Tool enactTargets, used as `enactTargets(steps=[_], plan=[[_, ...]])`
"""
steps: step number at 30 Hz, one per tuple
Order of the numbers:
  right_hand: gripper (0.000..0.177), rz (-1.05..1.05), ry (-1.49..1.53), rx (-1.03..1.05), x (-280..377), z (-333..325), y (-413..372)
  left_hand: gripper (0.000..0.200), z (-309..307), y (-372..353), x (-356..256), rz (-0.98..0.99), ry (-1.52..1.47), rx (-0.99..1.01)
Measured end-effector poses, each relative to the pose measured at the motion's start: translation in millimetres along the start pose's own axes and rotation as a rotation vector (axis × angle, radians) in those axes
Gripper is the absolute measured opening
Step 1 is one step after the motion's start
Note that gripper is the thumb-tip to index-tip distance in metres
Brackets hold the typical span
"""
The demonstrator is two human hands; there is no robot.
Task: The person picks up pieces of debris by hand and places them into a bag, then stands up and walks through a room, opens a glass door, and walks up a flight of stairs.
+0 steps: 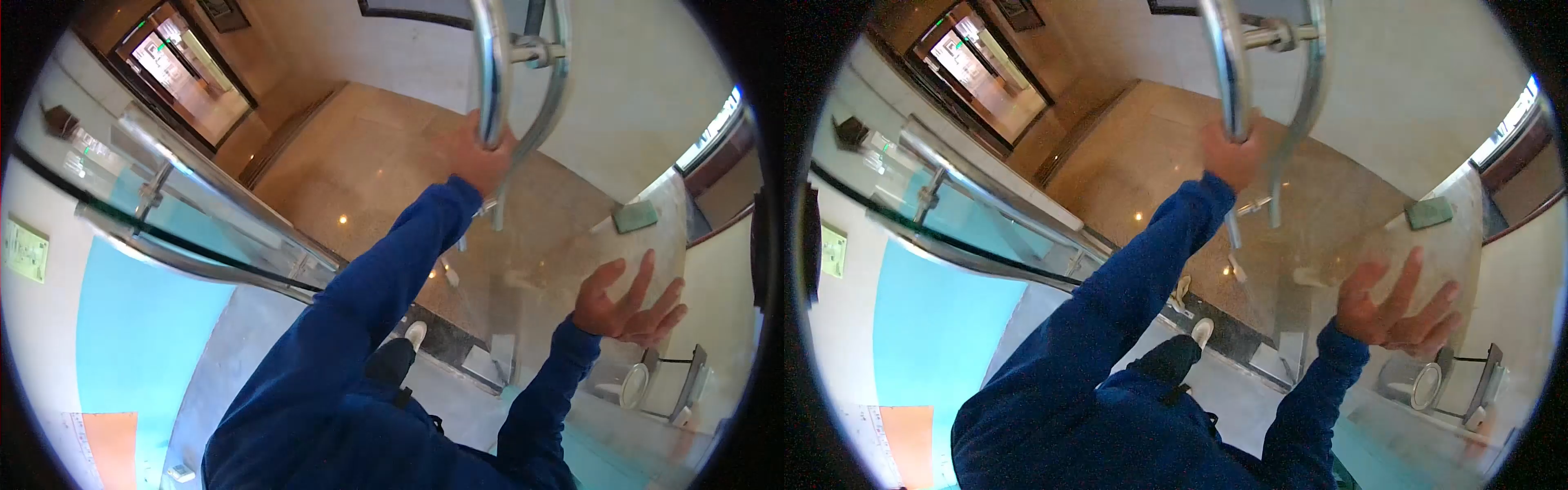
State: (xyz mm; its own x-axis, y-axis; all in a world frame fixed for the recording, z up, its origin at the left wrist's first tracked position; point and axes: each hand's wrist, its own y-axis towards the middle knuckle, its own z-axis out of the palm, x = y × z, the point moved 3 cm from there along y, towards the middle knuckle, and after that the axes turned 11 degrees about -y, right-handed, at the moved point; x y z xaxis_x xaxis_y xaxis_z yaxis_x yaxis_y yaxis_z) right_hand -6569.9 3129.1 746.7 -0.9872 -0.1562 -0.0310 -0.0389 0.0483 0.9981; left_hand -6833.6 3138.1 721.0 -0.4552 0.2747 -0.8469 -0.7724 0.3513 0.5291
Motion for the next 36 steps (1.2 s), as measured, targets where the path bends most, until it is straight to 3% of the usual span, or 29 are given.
enactTargets(steps=[4,8,10,13,14,15,17,18,19,20,22,26,28,29,31,32,34,35,36], plan=[[0.023,0.013,-0.031,-0.079,-11.7,39.4,9.8,0.025,75.7,17.9,17.7,-0.071,-0.214,0.158],[0.016,-0.026,-0.147,-0.115,-28.0,78.8,6.5,0.033,146.7,30.4,36.8,0.006,-0.173,0.330],[0.018,-0.071,-0.186,-0.079,-27.3,95.2,8.0,0.035,180.4,29.1,46.9,0.111,-0.207,0.338],[0.016,-0.128,-0.134,0.001,-45.1,124.0,-13.8,0.036,220.2,30.0,52.1,-0.052,-0.280,0.559],[0.015,-0.137,-0.093,0.030,-46.2,134.2,-31.4,0.035,234.9,28.7,54.5,0.002,-0.263,0.575],[0.021,-0.189,0.030,0.185,-36.3,144.9,-49.6,0.035,251.2,24.2,59.6,0.061,-0.238,0.583],[0.033,-0.207,0.339,0.725,-5.8,161.1,-105.0,0.038,295.4,-2.0,84.0,0.047,-0.262,0.541],[0.043,0.055,0.647,1.053,17.6,169.5,-133.0,0.041,298.3,-0.3,81.0,0.142,-0.302,0.499],[0.054,0.077,0.619,1.170,27.8,175.6,-186.6,0.039,298.8,2.1,74.1,0.265,-0.280,0.488],[0.062,0.086,0.664,1.313,60.4,178.9,-191.4,0.041,297.8,5.9,70.0,0.091,-0.398,0.584],[0.067,-0.302,0.595,1.525,92.3,204.5,-215.3,0.040,306.6,2.4,74.5,0.063,-0.418,0.712],[0.068,-0.367,0.404,1.547,154.7,321.7,-309.1,0.034,309.5,4.2,75.5,0.093,-0.441,0.971],[0.073,-0.404,0.297,1.644,180.6,351.9,-302.5,0.039,311.9,-5.9,82.9,0.125,-0.625,0.968],[0.077,-0.435,0.222,1.721,185.3,366.7,-281.6,0.035,325.5,-31.2,97.3,-0.085,-0.551,1.022],[0.069,-0.500,0.039,1.786,167.3,391.1,-305.0,0.027,329.9,-22.0,103.6,-0.010,-0.504,1.094],[0.072,-0.579,-0.049,1.790,162.5,392.0,-311.2,0.025,312.0,-6.7,87.8,0.275,-0.519,1.115],[0.074,-0.711,-0.235,1.860,170.1,397.5,-308.9,0.027,295.1,13.5,78.6,0.323,-0.373,1.244],[0.072,-0.771,-0.334,1.926,178.1,394.8,-303.0,0.028,279.7,42.2,79.1,0.342,-0.517,1.392],[0.070,-0.835,-0.444,1.997,181.6,389.1,-300.2,0.026,276.8,55.3,102.3,0.270,-0.546,1.401]])
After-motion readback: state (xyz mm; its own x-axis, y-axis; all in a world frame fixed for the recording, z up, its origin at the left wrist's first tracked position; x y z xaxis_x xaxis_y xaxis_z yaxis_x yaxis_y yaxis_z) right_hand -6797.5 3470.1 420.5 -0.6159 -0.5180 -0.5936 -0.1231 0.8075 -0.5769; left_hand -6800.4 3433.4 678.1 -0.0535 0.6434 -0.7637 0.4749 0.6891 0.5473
